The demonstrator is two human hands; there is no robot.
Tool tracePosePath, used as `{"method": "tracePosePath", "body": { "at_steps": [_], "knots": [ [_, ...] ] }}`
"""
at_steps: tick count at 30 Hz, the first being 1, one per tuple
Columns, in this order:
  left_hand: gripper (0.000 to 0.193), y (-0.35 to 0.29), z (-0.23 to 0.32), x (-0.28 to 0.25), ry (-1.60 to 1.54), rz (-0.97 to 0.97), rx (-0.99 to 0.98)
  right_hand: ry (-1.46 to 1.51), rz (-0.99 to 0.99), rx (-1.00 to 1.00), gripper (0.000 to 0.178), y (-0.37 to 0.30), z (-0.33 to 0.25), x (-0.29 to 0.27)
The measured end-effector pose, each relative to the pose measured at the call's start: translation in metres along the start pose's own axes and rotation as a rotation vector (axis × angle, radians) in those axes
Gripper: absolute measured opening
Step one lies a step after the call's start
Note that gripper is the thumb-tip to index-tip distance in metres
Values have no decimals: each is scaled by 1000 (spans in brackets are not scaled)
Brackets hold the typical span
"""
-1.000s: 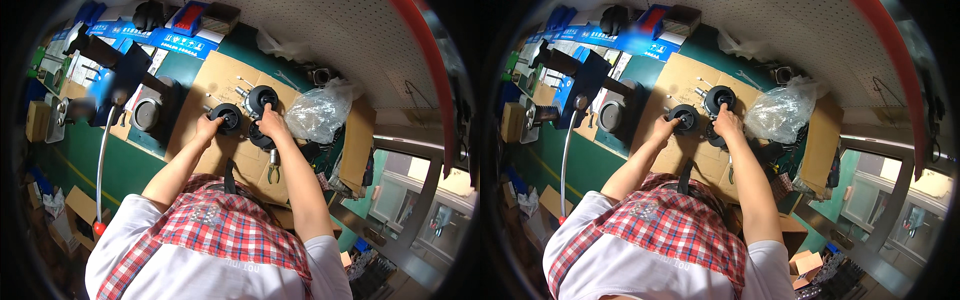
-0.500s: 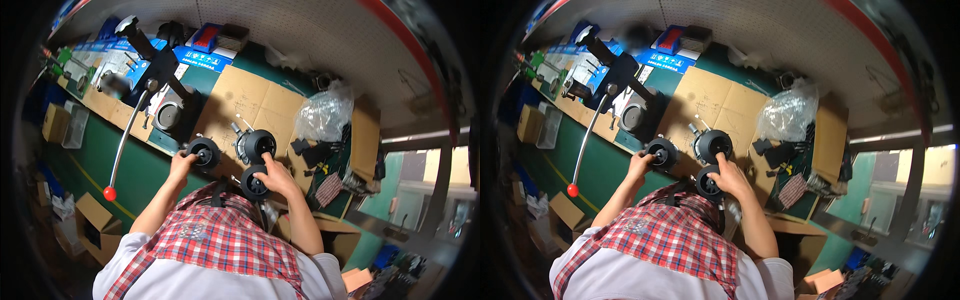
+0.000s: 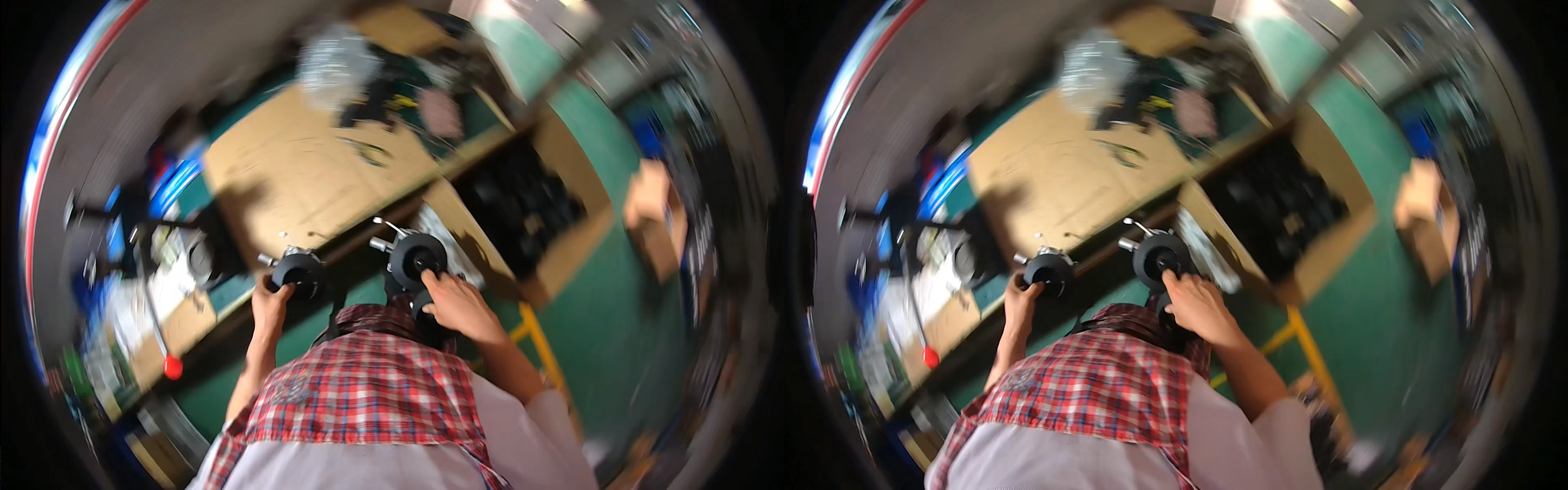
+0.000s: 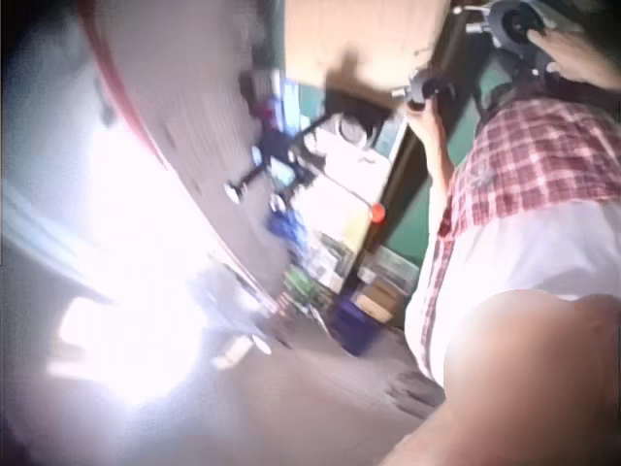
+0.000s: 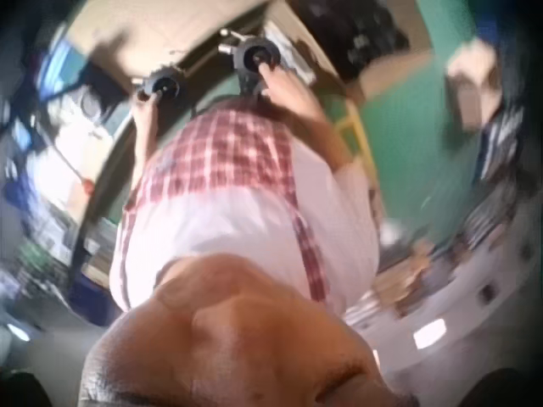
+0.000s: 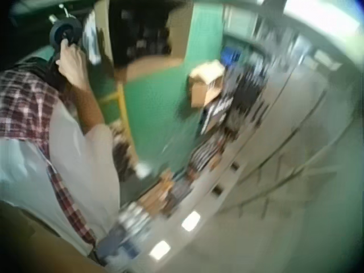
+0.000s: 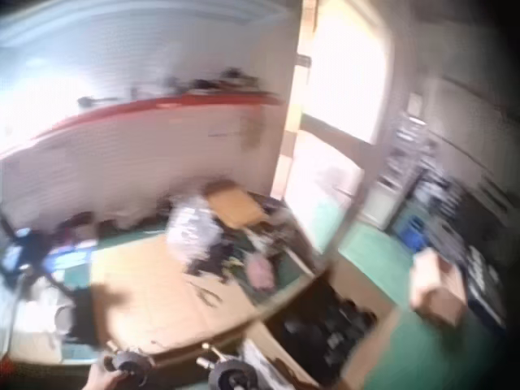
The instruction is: The person assembles mechanical components at a workbench using a manual press and hand tools. They repeatedly place parts into the press, operate the lever, remove the assembled units, and place them on a nearby pallet. The person also retrieves additional parts from a box and moves a blue bin of components across the room.
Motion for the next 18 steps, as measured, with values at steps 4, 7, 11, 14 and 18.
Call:
{"method": "tracePosePath", "body": {
  "at_steps": [4,7,11,14,18],
  "knots": [
    [29,-45,29,47,-165,-327,167,120,243,194,49,-128,37,66],
    [35,-78,9,85,-204,-555,80,260,253,519,48,-232,54,136],
    [37,-107,-24,132,-18,-732,178,464,329,919,50,-370,70,236],
    [39,-139,-34,169,108,-891,199,525,512,1164,54,-469,58,330],
    [41,-207,12,201,388,-943,323,792,726,1470,62,-570,9,446]
  ]
}}
Point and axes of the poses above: each hand's wrist, its own y-axis towards the middle knuckle, its own x-axis out of the palm, z = x × y, the point moved 6 cm from there along y, towards the middle knuckle, and after that the axes turned 10 degrees about y, right-handed, at the moved point
